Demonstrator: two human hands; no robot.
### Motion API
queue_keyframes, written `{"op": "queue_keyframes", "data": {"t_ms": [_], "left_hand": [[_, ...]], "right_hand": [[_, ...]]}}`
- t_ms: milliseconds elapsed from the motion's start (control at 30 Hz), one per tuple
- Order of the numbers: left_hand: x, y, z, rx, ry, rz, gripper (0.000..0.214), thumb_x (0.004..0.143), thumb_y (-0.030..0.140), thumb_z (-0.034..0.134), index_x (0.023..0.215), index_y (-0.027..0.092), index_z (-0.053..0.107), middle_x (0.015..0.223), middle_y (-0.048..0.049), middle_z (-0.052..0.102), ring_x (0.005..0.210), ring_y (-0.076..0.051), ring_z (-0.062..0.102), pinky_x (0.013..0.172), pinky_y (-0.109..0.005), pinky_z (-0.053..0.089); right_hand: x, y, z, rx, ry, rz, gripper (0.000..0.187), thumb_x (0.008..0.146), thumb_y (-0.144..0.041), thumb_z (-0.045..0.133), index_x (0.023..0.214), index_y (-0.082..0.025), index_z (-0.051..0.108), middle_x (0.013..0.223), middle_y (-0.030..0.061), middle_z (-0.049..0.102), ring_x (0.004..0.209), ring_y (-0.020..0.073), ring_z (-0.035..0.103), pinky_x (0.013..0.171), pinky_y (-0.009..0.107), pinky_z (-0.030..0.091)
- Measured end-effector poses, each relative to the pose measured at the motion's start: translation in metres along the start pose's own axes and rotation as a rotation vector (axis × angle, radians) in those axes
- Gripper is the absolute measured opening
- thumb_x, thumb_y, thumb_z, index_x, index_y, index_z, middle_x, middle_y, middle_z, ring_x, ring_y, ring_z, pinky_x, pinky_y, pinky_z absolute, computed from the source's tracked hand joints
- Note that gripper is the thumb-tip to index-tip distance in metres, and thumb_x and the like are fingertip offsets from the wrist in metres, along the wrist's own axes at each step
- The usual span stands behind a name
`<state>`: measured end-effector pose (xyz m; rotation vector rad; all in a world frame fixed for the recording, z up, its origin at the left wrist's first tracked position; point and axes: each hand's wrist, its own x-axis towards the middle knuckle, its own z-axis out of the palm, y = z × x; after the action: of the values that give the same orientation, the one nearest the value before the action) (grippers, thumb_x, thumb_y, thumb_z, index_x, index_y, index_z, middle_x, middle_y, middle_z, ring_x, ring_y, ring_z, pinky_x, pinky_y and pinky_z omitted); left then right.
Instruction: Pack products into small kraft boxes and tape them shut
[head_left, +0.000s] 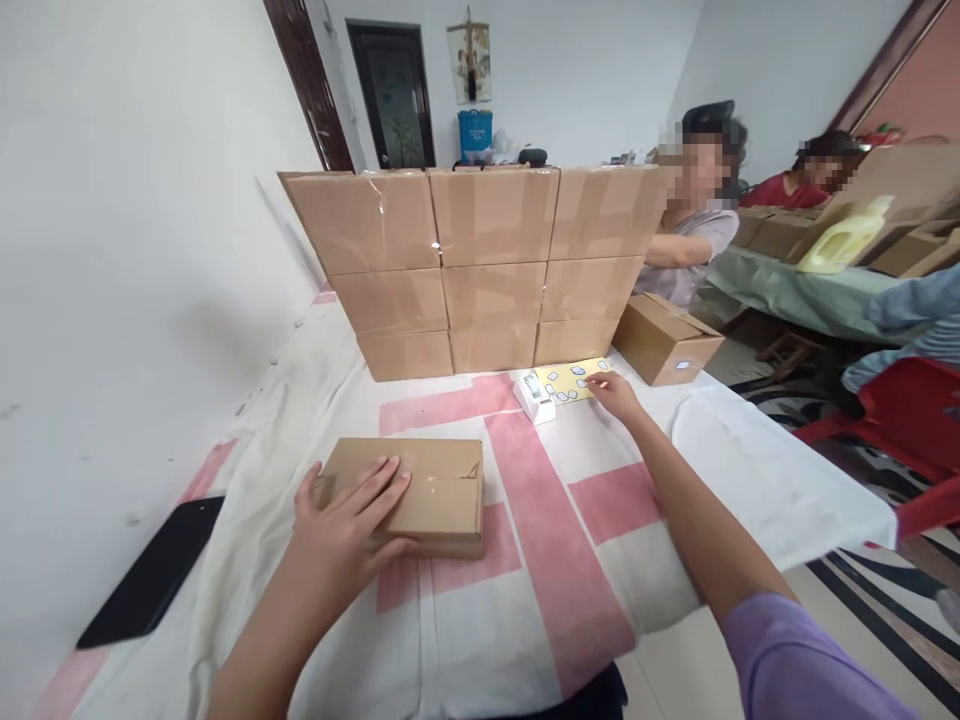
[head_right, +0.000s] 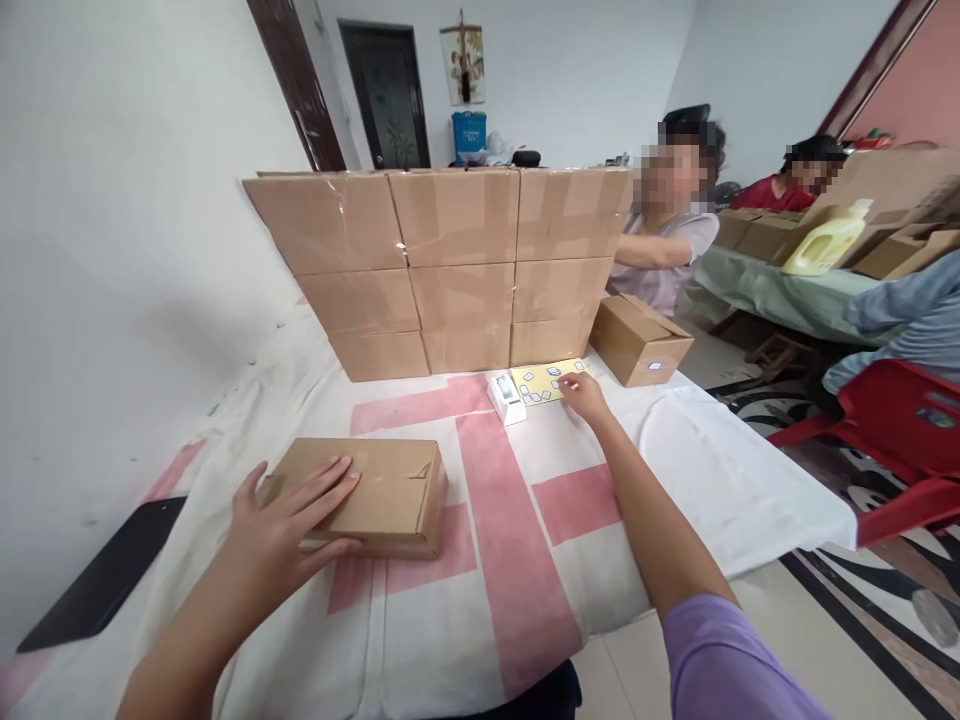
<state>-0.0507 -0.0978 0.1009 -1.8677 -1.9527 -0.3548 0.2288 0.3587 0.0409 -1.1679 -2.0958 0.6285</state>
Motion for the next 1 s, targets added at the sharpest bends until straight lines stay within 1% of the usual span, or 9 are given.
{"op": "queue_keyframes", "data": {"t_ms": [133,233,300,367,467,533,600,800,1000], "left_hand": [[0.023,0.028,-0.037,0.123,0.066,0.047,0.046,0.094,0.049,0.055,0.133,0.025,0.060,0.134,-0.0137,0.067,0.115,-0.033,0.067,0.121,-0.064,0.005],[0.052,0.070,-0.048,0.051,0.174,0.206,0.030,0.092,0.035,0.065,0.119,0.023,0.068,0.127,-0.0073,0.071,0.119,-0.028,0.063,0.122,-0.060,0.015],[0.067,0.103,-0.029,-0.179,0.281,0.456,0.016,0.089,0.026,0.069,0.104,0.022,0.070,0.114,-0.0031,0.074,0.111,-0.021,0.063,0.117,-0.054,0.028],[0.072,0.133,0.008,-0.402,0.198,0.755,0.010,0.090,0.026,0.066,0.098,0.024,0.071,0.103,0.0016,0.072,0.091,-0.015,0.061,0.102,-0.044,0.042],[0.063,0.166,0.072,-0.657,0.088,0.981,0.015,0.095,0.031,0.058,0.090,0.025,0.070,0.090,0.0040,0.068,0.074,-0.012,0.053,0.074,-0.034,0.042],[0.055,0.177,0.102,-0.743,-0.047,0.960,0.020,0.097,0.039,0.054,0.095,0.028,0.070,0.097,0.0027,0.068,0.079,-0.014,0.054,0.071,-0.035,0.039],[0.048,0.180,0.116,-0.774,-0.138,0.913,0.022,0.098,0.041,0.051,0.101,0.028,0.069,0.107,0.0018,0.068,0.088,-0.016,0.055,0.074,-0.035,0.038],[0.046,0.171,0.114,-0.792,-0.170,0.885,0.022,0.098,0.040,0.050,0.099,0.026,0.067,0.114,0.0015,0.067,0.096,-0.017,0.056,0.077,-0.037,0.037],[0.047,0.172,0.114,-0.785,-0.198,0.879,0.019,0.096,0.039,0.053,0.102,0.026,0.066,0.117,0.0013,0.067,0.097,-0.018,0.056,0.078,-0.037,0.038]], "right_hand": [[0.019,0.008,0.032,-0.075,-0.072,-0.070,0.026,0.081,-0.019,0.055,0.091,-0.018,0.079,0.103,0.0133,0.063,0.098,0.0271,0.057,0.095,0.043,0.044],[0.018,0.011,0.052,-0.108,-0.106,-0.122,0.033,0.082,-0.015,0.051,0.098,-0.019,0.080,0.109,0.0148,0.062,0.106,0.0299,0.052,0.098,0.045,0.042],[0.014,0.013,0.061,-0.123,-0.131,-0.166,0.037,0.085,-0.014,0.050,0.104,-0.020,0.080,0.111,0.0135,0.062,0.107,0.0295,0.051,0.100,0.044,0.041],[0.008,0.014,0.064,-0.140,-0.155,-0.209,0.039,0.087,-0.015,0.048,0.109,-0.023,0.080,0.114,0.0112,0.063,0.106,0.0281,0.051,0.101,0.043,0.040],[0.004,0.016,0.064,-0.186,-0.178,-0.240,0.041,0.090,-0.019,0.047,0.117,-0.025,0.077,0.115,0.0096,0.064,0.105,0.0273,0.051,0.100,0.042,0.040],[0.004,0.015,0.062,-0.229,-0.190,-0.243,0.040,0.089,-0.022,0.051,0.120,-0.024,0.076,0.116,0.0100,0.064,0.106,0.0283,0.051,0.100,0.042,0.040],[0.005,0.013,0.061,-0.267,-0.201,-0.245,0.040,0.086,-0.025,0.056,0.121,-0.023,0.075,0.116,0.0111,0.064,0.107,0.0294,0.051,0.100,0.043,0.040],[0.008,-0.008,0.056,-0.346,-0.316,-0.250,0.052,0.084,-0.024,0.057,0.135,-0.025,0.066,0.108,0.0118,0.063,0.104,0.0285,0.055,0.092,0.038,0.041],[0.008,-0.024,0.052,-0.312,-0.369,-0.228,0.031,0.083,-0.021,0.055,0.108,-0.021,0.072,0.090,0.0083,0.066,0.085,0.0235,0.057,0.075,0.031,0.039]]}}
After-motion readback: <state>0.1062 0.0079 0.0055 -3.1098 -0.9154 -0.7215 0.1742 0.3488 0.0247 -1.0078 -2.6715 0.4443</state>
